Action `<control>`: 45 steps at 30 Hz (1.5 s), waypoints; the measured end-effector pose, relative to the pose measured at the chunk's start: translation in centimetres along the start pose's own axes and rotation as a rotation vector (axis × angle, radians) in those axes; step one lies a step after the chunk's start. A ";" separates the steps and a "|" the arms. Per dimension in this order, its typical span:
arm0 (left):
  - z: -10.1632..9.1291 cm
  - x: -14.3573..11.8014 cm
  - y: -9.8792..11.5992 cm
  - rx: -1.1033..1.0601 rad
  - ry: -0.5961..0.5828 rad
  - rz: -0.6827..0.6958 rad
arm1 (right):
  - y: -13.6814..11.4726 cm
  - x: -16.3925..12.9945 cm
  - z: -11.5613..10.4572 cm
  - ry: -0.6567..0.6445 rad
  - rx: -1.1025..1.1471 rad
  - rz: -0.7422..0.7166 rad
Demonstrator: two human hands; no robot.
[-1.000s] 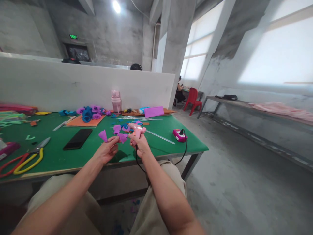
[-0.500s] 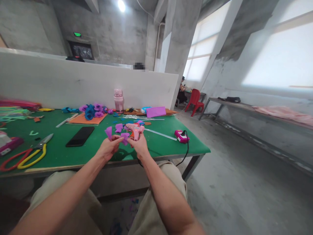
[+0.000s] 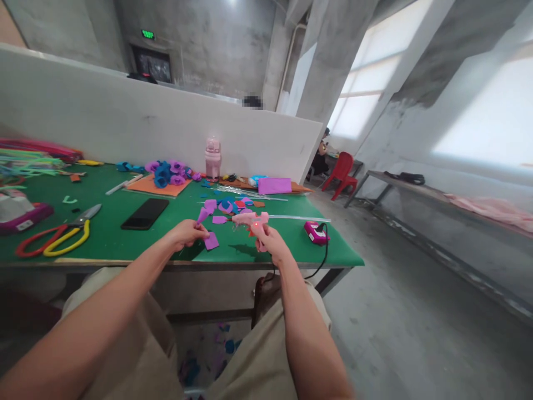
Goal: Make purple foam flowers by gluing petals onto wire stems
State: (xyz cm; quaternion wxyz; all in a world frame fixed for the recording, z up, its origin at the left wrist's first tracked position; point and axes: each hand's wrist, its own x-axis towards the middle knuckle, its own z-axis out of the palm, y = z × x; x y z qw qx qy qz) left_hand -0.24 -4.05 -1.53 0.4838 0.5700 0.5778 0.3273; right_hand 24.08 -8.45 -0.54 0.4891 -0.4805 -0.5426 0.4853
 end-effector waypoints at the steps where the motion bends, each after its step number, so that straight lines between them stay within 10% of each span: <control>1: 0.2 0.1 -0.1 0.010 -0.002 -0.004 | -0.1 -0.3 -0.3 -0.020 -0.024 0.003; 15: 0.9 0.2 -0.4 0.354 0.068 0.085 | -1.5 -1.5 1.2 -0.327 -0.545 -0.069; 45: 0.7 0.6 -0.5 0.561 0.069 0.166 | -1.3 -1.6 1.9 -0.373 -0.666 -0.160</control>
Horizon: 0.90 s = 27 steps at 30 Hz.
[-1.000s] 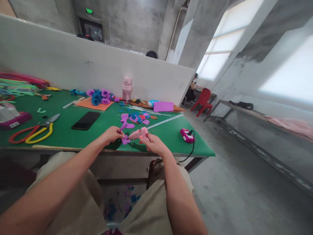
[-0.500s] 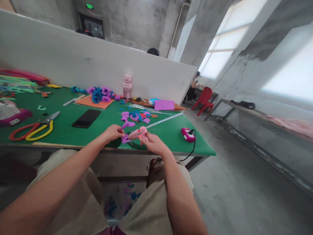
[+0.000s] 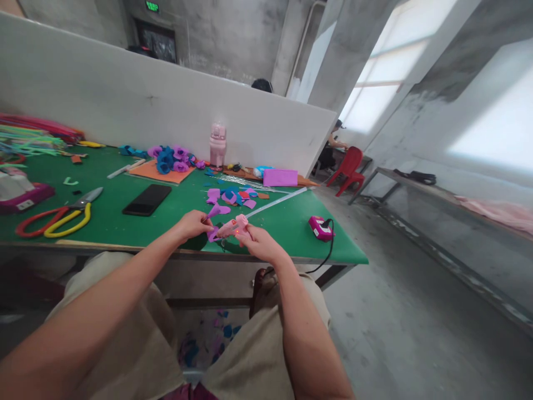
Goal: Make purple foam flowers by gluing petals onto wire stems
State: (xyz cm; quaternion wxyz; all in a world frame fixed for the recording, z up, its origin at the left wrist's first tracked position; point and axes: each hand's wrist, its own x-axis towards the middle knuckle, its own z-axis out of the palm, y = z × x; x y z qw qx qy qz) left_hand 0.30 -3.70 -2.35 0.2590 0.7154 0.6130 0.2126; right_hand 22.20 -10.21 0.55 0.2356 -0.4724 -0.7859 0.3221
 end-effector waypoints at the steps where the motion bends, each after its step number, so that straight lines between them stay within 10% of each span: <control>1: 0.0 0.0 0.0 0.002 -0.001 -0.001 | 0.0 0.0 0.0 0.000 -0.001 -0.002; 27: 0.1 0.0 -0.1 0.000 -0.001 0.013 | -0.1 0.2 0.3 0.011 -0.024 0.001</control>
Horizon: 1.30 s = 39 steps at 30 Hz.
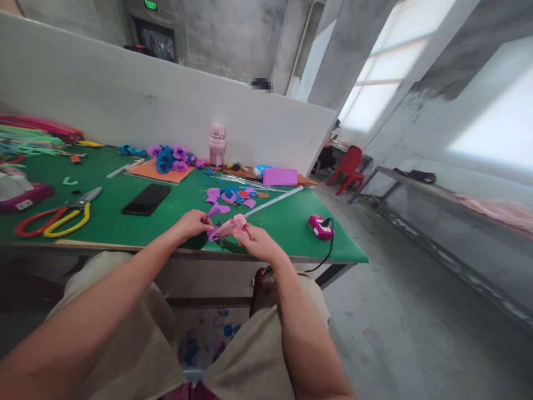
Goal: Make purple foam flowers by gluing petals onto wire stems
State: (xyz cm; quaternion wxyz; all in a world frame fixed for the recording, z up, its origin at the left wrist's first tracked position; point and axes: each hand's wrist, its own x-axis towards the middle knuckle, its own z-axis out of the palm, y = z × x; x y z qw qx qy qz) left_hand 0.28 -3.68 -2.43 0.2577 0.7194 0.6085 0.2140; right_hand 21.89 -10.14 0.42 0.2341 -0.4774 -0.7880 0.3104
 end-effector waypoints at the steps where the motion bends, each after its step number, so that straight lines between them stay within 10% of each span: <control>1: 0.0 0.0 0.0 0.002 0.002 0.002 | 0.1 0.0 0.0 0.000 -0.009 -0.004; 39: 0.0 -0.1 0.2 -0.023 -0.001 0.002 | 0.9 0.1 -0.4 0.069 -0.054 0.003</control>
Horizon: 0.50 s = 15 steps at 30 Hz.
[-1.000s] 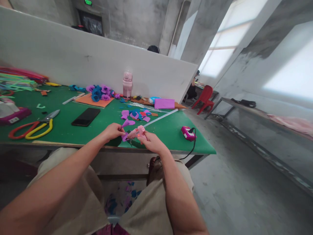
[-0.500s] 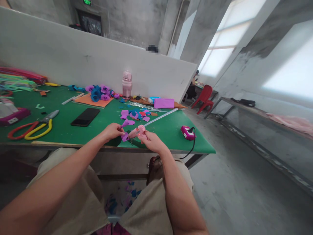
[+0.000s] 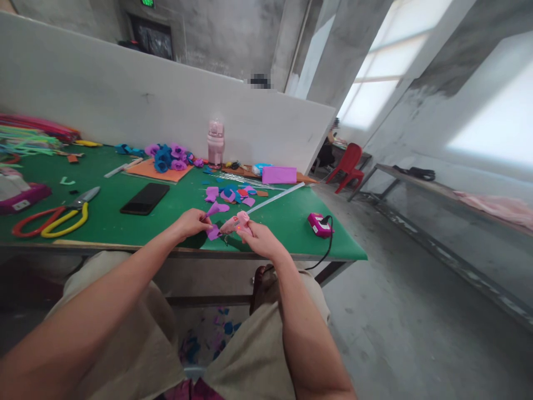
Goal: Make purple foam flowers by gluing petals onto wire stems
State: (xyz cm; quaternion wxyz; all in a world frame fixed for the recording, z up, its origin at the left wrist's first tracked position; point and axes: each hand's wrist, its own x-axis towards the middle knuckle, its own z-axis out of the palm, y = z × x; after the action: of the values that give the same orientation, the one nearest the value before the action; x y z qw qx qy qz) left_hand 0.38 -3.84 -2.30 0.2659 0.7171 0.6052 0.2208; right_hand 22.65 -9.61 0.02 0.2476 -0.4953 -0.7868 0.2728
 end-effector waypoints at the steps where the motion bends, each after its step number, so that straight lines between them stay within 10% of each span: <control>1: 0.0 0.0 0.0 -0.003 0.001 0.001 | 0.0 0.0 0.0 0.001 0.000 0.000; 15: 0.0 0.1 -0.1 -0.029 0.000 0.009 | 0.0 0.0 -0.1 0.013 -0.027 0.015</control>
State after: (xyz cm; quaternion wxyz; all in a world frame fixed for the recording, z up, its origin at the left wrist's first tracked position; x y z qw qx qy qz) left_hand 0.34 -3.75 -2.40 0.2754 0.7158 0.5989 0.2306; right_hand 22.75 -9.59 0.07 0.2439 -0.5060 -0.7852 0.2607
